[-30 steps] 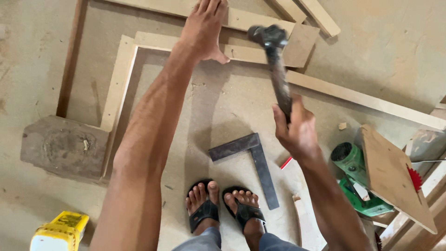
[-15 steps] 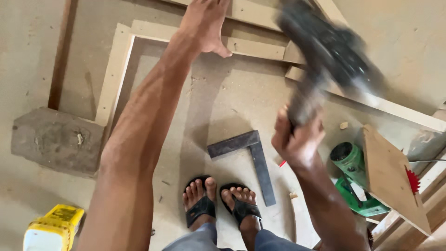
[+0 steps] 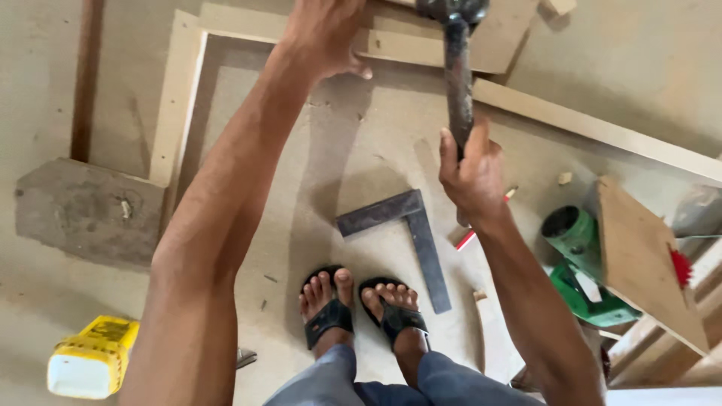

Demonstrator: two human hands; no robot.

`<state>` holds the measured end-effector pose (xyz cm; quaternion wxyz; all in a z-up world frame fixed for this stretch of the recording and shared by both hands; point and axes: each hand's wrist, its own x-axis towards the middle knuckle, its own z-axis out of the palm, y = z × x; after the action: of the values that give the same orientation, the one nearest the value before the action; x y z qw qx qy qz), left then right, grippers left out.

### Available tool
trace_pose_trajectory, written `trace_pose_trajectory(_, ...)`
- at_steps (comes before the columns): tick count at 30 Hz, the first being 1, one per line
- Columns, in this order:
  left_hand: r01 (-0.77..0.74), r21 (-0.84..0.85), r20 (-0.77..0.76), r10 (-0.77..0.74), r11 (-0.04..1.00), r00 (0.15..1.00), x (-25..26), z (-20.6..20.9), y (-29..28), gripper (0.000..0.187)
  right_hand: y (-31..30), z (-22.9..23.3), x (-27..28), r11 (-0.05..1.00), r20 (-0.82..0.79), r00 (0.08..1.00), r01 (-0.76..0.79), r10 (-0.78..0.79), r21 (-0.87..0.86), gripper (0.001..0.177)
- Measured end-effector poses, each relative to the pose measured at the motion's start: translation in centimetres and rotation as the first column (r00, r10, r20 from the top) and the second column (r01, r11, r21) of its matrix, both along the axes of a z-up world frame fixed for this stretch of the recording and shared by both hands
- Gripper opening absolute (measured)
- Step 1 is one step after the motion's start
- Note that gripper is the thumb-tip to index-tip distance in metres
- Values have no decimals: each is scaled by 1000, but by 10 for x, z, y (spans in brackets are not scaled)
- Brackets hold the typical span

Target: The person marks a wood board using a pencil and a square, cuts the wood with a circular saw, and hammers nails into pieces of wood to assemble a frame.

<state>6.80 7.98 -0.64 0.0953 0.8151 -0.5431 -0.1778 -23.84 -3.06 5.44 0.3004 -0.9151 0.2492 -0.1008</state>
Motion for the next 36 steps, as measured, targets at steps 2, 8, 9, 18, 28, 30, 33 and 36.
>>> trace_pose_trajectory(2, -65, -155, 192, 94, 986, 977, -14, 0, 2, 109, 3, 0, 1, 1000, -7, 1000, -1, 1, 10, 27)
trace_pose_trajectory(8, -106, -129, 58, 114, 986, 992, -7, -11, 1, 115, 10, 11, 17, 995, 34, 998, -48, 45, 90, 26)
trace_pose_trajectory(9, -102, -99, 42, 107, 990, 993, -7, -14, 1, 115, 13, 18, 17, 995, 48, 997, -60, 56, 80, 27)
trace_pose_trajectory(18, -252, -239, 209, 303, 938, 930, -92, -35, 66, 61, 19, 56, -24, 963, 495, 866, -69, -72, 261, 23)
trace_pose_trajectory(28, -275, -292, 213, 342, 916, 915, -98, -26, 73, 68, 13, 12, 9, 1000, 243, 970, -21, 26, -23, 23)
trace_pose_trajectory(30, -262, -299, 228, 336, 917, 914, -97, -25, 73, 66, 18, 15, -1, 997, 420, 906, 11, -43, 78, 25)
trace_pose_trajectory(33, -284, -317, 209, 359, 905, 910, -103, -26, 75, 65, 20, -3, 12, 868, 386, 921, -143, -61, 477, 17)
trace_pose_trajectory(36, -309, -311, 212, 383, 899, 899, -104, -28, 69, 68, 10, -17, 31, 981, -86, 986, -151, 142, -124, 28)
